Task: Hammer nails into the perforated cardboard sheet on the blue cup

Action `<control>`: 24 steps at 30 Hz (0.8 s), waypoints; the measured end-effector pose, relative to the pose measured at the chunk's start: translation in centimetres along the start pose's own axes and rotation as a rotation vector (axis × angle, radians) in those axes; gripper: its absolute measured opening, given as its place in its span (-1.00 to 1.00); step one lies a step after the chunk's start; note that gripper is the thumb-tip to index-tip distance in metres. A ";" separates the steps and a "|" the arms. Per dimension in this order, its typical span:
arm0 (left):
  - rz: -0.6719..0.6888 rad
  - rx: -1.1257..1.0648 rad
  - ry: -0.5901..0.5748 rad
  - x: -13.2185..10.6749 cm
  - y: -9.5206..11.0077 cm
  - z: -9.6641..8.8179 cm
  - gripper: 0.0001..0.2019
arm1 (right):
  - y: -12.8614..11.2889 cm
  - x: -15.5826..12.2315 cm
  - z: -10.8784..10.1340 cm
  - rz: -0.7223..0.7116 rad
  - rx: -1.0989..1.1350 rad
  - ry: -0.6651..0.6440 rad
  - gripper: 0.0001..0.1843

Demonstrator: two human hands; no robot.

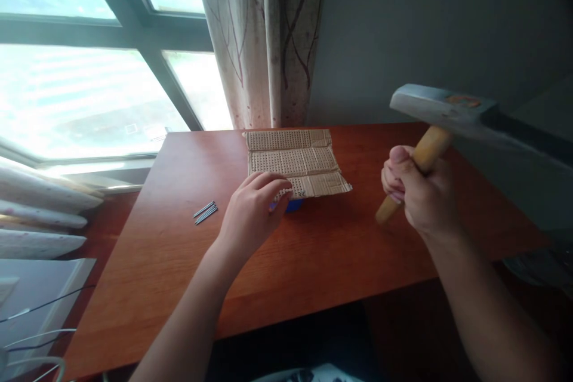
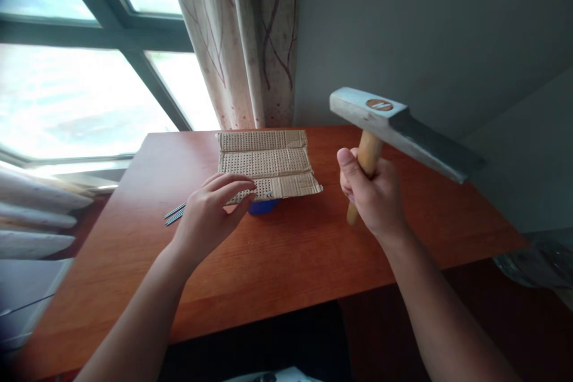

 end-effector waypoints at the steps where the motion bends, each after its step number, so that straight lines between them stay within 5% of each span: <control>1: -0.010 -0.008 0.035 -0.2 -0.2 -0.8 -0.87 | 0.3 0.1 -0.2 -0.016 0.048 0.033 -0.46; 7: -0.265 0.106 0.206 -3.1 -5.4 -6.0 -0.84 | 2.0 0.3 -0.5 -0.074 0.185 0.126 -0.45; 11: -0.493 0.296 0.165 -5.9 -10.2 -7.8 -0.78 | 2.6 0.2 -0.6 -0.139 0.258 0.160 -0.43; 15: -0.562 0.465 -0.030 -7.7 -12.5 -6.9 -0.76 | 2.8 0.2 -0.6 -0.155 0.321 0.172 -0.44; 24: -0.561 0.706 -0.302 -8.8 -12.3 -4.4 -0.69 | 3.2 0.1 -0.8 -0.161 0.369 0.197 -0.46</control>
Point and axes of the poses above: each hand's wrist, its own x-axis towards the middle knuckle, its own z-axis out of the palm, y = z × x, the point moved 9 cm from there along x, towards the middle knuckle, and after that the axes turned 3 degrees about -z, right-handed, at the moved point
